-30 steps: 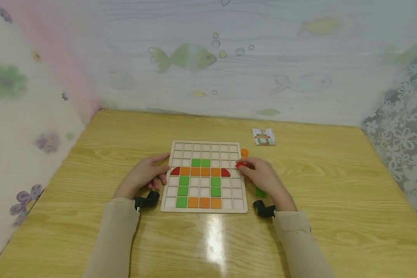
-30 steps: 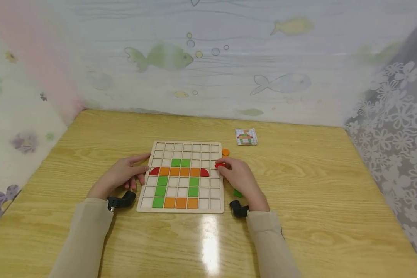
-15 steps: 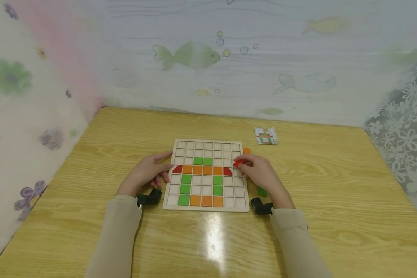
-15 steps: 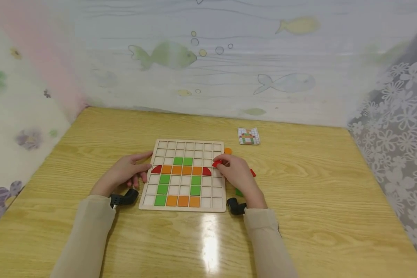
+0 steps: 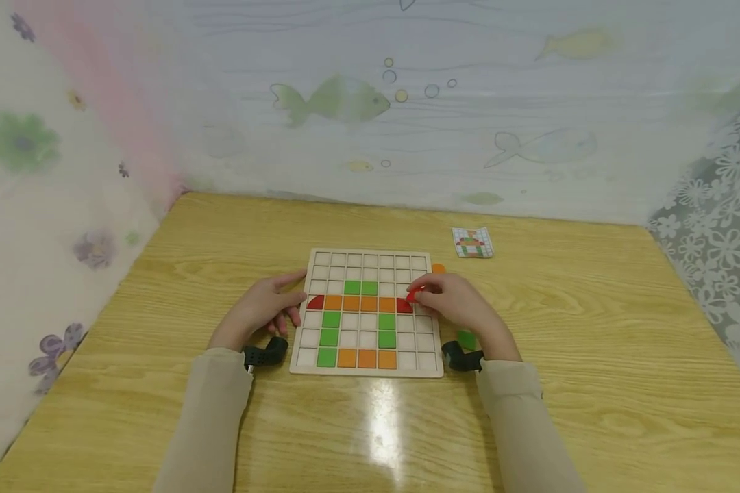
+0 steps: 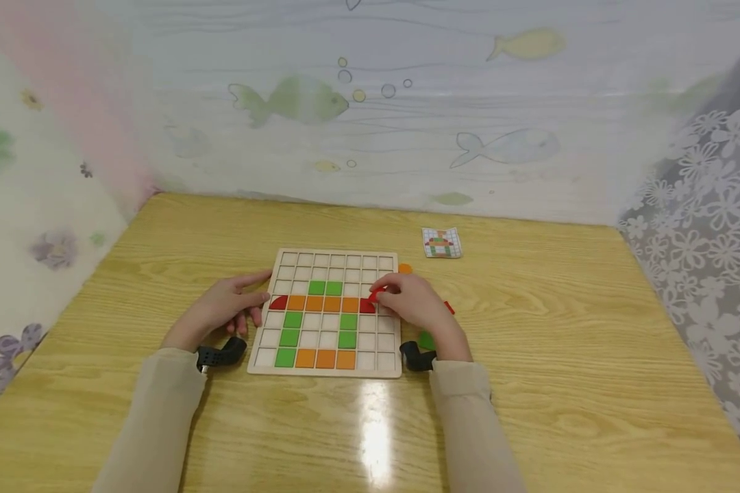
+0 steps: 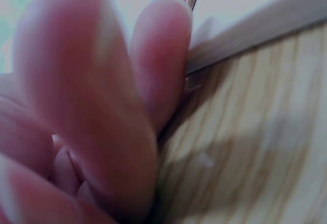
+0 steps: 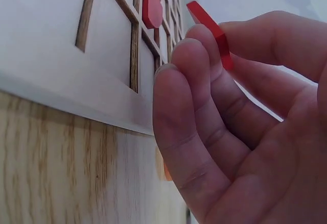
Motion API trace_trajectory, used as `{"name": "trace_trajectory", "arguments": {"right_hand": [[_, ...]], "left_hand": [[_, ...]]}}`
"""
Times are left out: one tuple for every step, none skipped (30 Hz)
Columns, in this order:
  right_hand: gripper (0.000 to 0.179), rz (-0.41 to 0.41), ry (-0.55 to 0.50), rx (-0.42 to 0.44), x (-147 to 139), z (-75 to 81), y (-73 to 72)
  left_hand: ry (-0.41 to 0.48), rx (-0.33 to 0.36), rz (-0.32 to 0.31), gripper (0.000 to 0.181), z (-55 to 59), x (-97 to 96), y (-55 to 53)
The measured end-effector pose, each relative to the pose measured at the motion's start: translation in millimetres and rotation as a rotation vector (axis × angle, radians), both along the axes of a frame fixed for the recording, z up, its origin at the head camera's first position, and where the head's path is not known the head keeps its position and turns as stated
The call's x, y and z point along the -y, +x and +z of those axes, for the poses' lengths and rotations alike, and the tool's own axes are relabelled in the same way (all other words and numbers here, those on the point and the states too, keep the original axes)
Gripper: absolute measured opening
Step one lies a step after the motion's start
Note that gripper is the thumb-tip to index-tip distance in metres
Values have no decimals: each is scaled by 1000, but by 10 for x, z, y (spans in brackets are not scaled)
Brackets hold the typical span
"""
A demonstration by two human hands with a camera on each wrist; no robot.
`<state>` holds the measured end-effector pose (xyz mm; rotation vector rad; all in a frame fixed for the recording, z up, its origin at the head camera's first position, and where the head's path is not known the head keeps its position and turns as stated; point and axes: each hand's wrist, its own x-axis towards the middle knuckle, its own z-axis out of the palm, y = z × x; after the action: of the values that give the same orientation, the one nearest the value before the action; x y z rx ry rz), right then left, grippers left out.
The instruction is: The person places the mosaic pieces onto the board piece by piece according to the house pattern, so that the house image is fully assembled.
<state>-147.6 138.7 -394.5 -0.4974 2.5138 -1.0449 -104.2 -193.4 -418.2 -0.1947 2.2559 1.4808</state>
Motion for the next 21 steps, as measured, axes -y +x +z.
{"name": "trace_trajectory", "arguments": {"right_hand": [[16,-2,-8,15,8,1,-1],[16,5,-11,20,13,3,0],[16,7,-14,27,16,8,1],[16,8,-17,30,22,12,0],[16,9,-13,27,27,16,0],[16,8,-13,28,32,21,-1],[17,11,-17,27,41,26,-5],[17,19,-18,22,51,27,-10],[17,21,-21,24,60,25,-16],[17,24,-23,23,72,25,-21],[18,28,-24,21,80,22,-25],[18,30,-30,28,88,18,-29],[17,33,-31,27,97,13,-33],[17,36,-30,27,106,8,-37],[17,36,-28,26,115,5,-41],[17,39,-19,15,127,1,-45],[17,42,-19,12,139,-4,-51],[17,51,-21,8,154,-6,-56],[18,63,-23,0,168,-9,-63],[19,68,-30,5,184,-14,-72],[19,72,-37,10,203,-15,-79]], "left_hand": [[-1,2,2,53,-1,2,3],[-4,0,2,53,-3,3,5],[-6,-3,1,53,-6,5,5],[-6,-4,2,53,-9,4,5],[-4,-4,1,52,-13,3,4],[0,-3,3,52,-19,1,2],[4,-3,4,52,-22,2,2],[10,-2,6,52,-25,2,3],[16,0,5,52,-29,1,4],[22,1,9,52,-33,0,6],[24,2,11,52,-37,-1,9],[25,-1,10,52,-39,-2,11],[27,-4,8,52,-40,-4,14],[27,-7,8,52,-41,-5,16],[25,-10,6,52,-43,-6,17],[22,-13,6,52,-44,-6,17],[18,-17,4,52,-43,-6,16],[15,-20,4,53,-42,-4,15],[12,-20,7,52,-40,-2,14],[8,-21,9,52,-38,0,12],[7,-22,10,52,-36,1,9]]}}
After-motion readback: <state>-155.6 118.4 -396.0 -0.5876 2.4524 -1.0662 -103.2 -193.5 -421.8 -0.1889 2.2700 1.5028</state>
